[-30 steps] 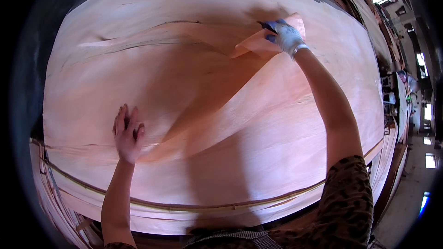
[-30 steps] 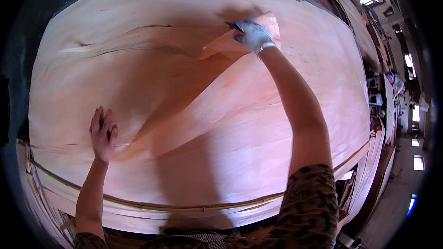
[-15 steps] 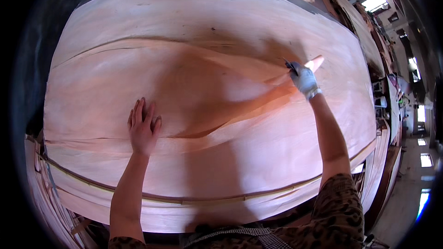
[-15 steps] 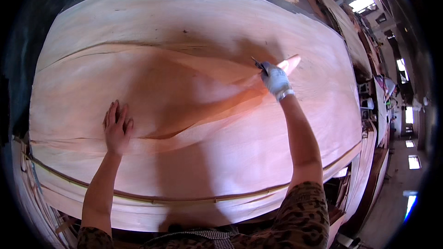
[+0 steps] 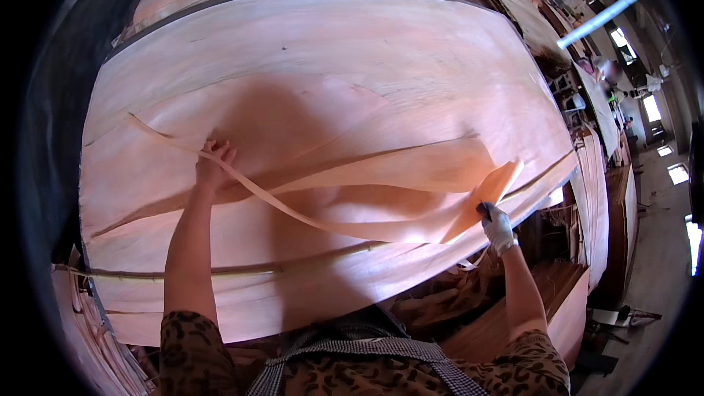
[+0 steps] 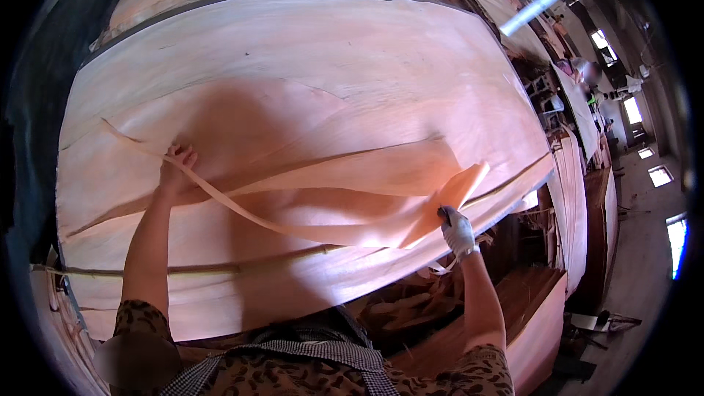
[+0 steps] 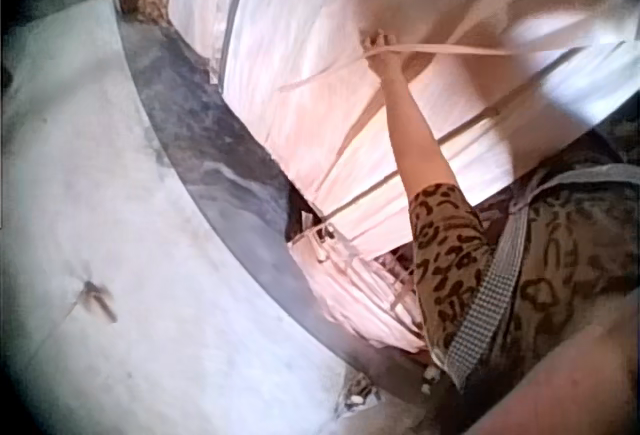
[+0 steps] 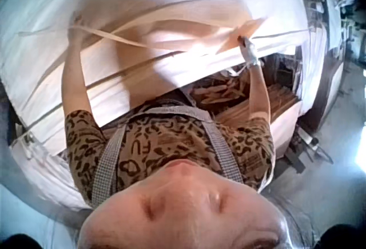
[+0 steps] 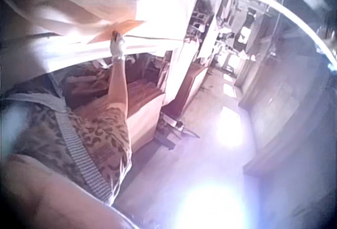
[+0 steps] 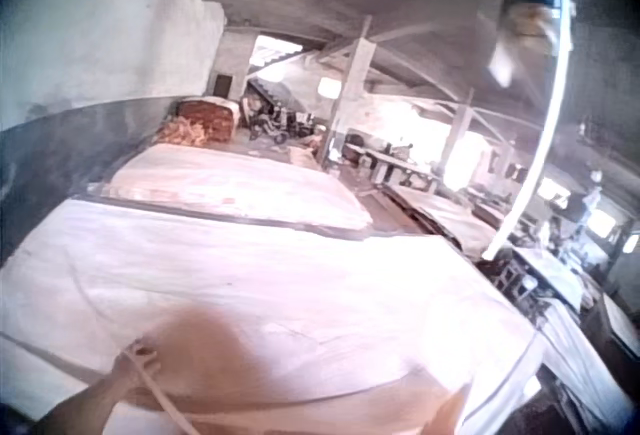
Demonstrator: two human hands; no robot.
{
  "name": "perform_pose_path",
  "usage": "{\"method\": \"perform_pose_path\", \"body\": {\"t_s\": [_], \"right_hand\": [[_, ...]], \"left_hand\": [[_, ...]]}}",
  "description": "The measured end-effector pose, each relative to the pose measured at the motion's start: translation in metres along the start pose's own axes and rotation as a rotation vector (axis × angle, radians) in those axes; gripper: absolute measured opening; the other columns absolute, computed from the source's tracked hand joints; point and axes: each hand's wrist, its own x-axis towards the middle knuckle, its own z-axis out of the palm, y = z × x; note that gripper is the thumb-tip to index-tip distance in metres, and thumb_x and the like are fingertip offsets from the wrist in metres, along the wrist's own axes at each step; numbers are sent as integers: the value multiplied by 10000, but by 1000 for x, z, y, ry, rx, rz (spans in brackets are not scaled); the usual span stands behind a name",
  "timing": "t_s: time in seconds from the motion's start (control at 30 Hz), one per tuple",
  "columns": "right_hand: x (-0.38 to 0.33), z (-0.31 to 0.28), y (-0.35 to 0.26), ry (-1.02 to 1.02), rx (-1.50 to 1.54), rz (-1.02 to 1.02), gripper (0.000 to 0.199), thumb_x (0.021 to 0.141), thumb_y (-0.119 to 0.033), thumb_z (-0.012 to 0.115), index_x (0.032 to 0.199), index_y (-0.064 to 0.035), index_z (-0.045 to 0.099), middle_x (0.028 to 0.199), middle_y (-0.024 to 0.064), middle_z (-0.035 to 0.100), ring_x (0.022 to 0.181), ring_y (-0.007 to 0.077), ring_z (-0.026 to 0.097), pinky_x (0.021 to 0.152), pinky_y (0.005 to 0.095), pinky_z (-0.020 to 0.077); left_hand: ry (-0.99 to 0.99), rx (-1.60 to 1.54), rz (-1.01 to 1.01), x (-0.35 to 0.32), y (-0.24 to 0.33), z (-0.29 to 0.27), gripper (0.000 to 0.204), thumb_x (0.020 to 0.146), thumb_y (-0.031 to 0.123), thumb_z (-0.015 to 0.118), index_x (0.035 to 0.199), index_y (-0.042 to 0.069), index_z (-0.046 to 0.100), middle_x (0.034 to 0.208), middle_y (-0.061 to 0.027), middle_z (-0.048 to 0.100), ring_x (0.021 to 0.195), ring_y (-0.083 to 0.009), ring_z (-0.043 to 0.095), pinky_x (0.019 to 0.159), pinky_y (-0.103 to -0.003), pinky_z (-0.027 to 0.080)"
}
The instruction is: The person cuts thin wood veneer sheets using a hand-held blade, measuring the material with a long stick, and moves finished pieces onto stacks.
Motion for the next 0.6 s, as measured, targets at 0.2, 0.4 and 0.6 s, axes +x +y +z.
{"method": "perform_pose_path", "body": {"t_s": [0.2, 0.4, 0.6], "right_hand": [[70, -80, -61, 289, 622, 257, 191, 829, -131, 509, 977, -84, 620, 592, 16, 565, 453, 66, 508, 391, 216, 375], [124, -260, -202, 525, 1064, -557, 311, 846, -248, 485, 1061, -34, 551, 639, 12, 556, 406, 43, 371, 378, 176, 291], [119, -303, -285, 524, 1281, -877, 234, 792, -199, 618, 938, -22, 578, 820, 51, 631, 476, 21, 439, 392, 151, 328]], "left_hand": [[596, -607, 89, -25, -1, -8, 458, 885, 217, 448, 1283, 18, 342, 1243, -156, 412, 1108, -279, 443, 917, -345, 369], [-809, 241, 347, -176, 61, -114, 294, 825, 279, 536, 947, 19, 599, 784, -88, 631, 757, -162, 598, 651, -299, 473], [-334, -585, 373, -133, 248, -227, 269, 826, 152, 574, 1067, 33, 568, 906, -33, 617, 803, -88, 554, 715, -240, 456]]}}
